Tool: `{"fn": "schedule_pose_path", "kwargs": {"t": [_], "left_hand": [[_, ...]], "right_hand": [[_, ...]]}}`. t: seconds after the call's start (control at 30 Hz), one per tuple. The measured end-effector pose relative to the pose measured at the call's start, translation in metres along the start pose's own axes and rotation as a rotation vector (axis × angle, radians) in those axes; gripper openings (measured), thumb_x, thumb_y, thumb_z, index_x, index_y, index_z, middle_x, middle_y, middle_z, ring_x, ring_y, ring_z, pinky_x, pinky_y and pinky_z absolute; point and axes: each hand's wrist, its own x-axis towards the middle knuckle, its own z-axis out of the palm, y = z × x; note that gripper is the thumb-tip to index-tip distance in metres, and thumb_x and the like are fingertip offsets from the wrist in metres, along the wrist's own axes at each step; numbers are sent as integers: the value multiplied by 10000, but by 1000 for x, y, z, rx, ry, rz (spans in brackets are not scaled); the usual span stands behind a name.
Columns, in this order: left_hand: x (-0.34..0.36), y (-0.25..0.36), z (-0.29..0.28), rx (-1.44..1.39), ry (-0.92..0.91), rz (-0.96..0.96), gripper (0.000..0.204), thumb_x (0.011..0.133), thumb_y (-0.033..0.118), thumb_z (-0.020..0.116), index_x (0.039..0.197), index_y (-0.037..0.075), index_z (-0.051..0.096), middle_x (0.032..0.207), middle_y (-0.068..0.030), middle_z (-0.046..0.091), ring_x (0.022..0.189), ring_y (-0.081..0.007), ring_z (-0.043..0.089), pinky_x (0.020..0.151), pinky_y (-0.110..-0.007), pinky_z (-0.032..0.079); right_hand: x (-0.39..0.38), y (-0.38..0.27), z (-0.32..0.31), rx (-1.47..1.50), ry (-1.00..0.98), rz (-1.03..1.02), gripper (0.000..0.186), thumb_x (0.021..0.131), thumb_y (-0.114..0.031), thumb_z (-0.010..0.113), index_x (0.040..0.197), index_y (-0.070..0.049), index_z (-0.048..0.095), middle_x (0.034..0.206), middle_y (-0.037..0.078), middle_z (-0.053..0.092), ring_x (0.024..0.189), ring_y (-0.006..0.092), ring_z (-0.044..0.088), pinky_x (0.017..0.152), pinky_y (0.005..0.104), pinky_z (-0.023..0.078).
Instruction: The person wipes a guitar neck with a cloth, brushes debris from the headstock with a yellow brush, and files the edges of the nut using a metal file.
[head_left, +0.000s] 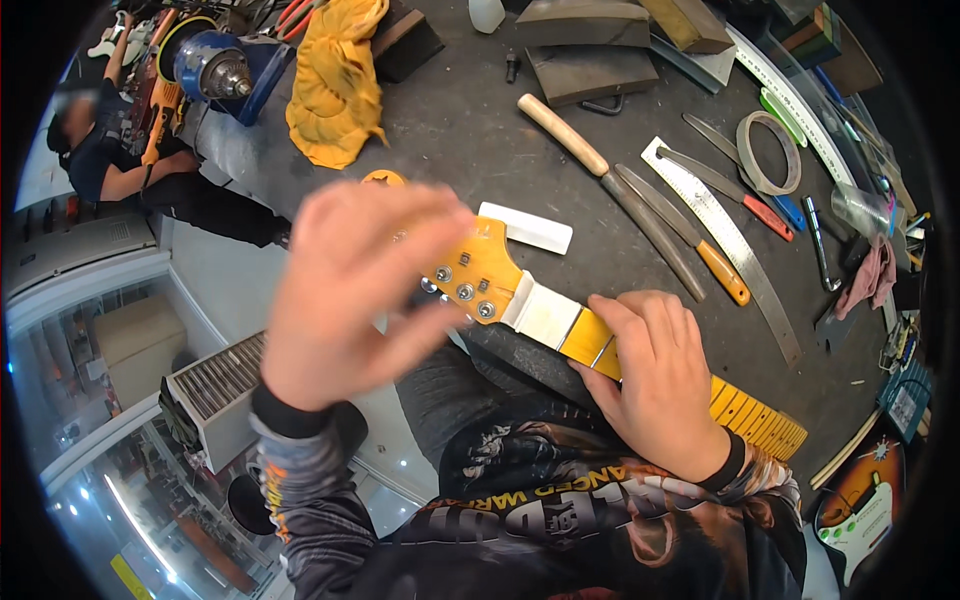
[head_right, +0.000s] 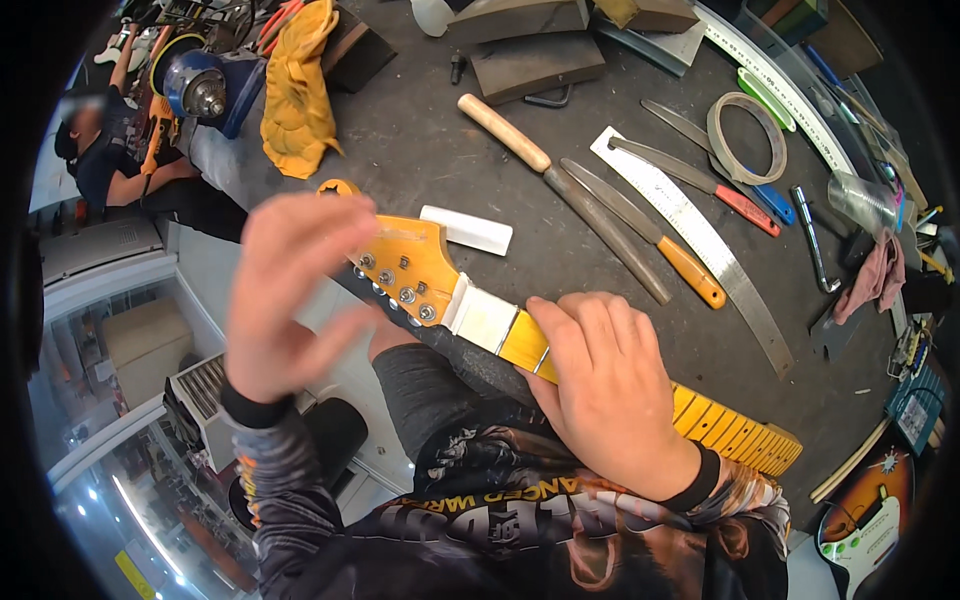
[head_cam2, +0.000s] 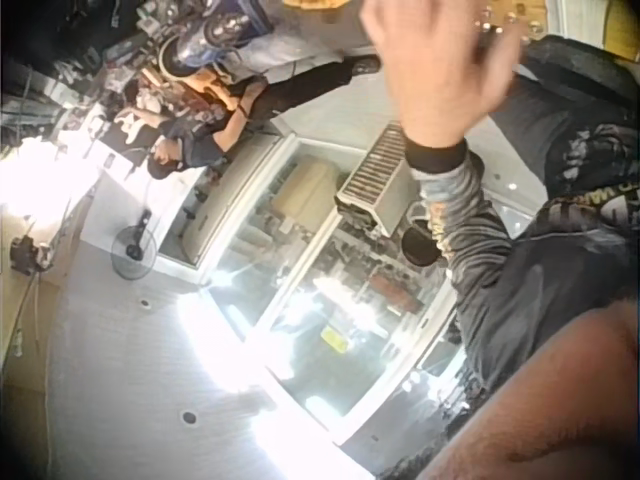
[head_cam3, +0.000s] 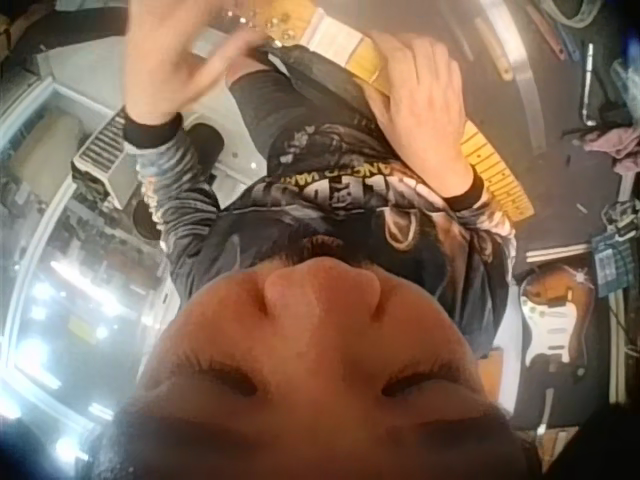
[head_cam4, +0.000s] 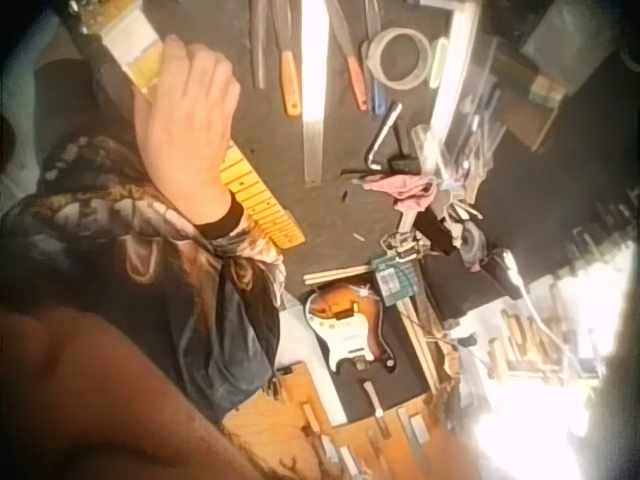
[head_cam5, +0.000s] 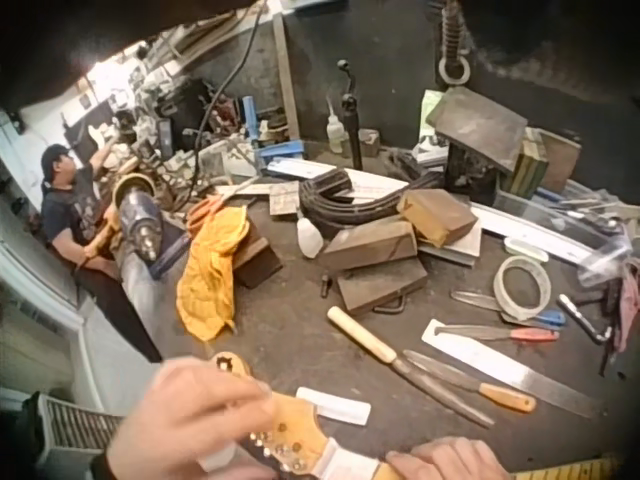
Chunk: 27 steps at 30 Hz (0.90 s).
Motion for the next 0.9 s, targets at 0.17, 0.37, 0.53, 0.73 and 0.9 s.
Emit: {"fn": "schedule_pose_path", "kwargs": {"t": [0.17, 0.37, 0.53, 0.73, 0.9], "left_hand": [[-17, 28, 53, 47, -2, -44, 767, 751, 311, 991, 1450, 123, 736, 1478, -87, 720, 1468, -345, 626, 1290, -609, 313], [-43, 33, 53, 246, 266, 23, 816, 767, 394, 1000, 1486, 143, 705, 1534, -77, 688, 1525, -357, 566, 1319, -621, 270], [-68, 44, 25, 87, 953, -14, 1073, 913, 769, 818, 1644, 63, 475, 1717, -237, 487, 1611, -455, 431, 1321, -619, 285], [-68, 122, -11, -926, 1190, 2, 1279, 964, 911, 599, 1814, 83, 122, 1781, -283, 351, 1458, -499, 615, 1140, -599, 589], [-98, 152, -6, -1133, 1119, 362, 1135, 1026, 664, 761, 1813, 151, 125, 1612, -331, 477, 1181, -486, 770, 896, -523, 723]], "right_hand": [[-1, 1, -1, -4, 52, -46, 684, 839, -168, 922, 1437, -24, 624, 1251, 134, 656, 1124, 338, 665, 918, 445, 518], [0, -12, -31, -94, 49, -76, 648, 895, -188, 895, 1444, 0, 606, 1268, 157, 658, 995, 373, 709, 842, 466, 566], [-19, -38, -67, -88, 124, -203, 646, 911, -170, 880, 1462, -4, 586, 1308, 203, 649, 1050, 416, 713, 898, 482, 583], [-51, -65, -94, -145, 182, -401, 706, 879, -314, 939, 1438, -39, 608, 1194, 164, 714, 945, 387, 741, 796, 460, 602], [-85, -79, -105, -231, 256, -505, 711, 860, -370, 943, 1416, -52, 635, 1168, 144, 747, 959, 353, 751, 800, 443, 602]]}}
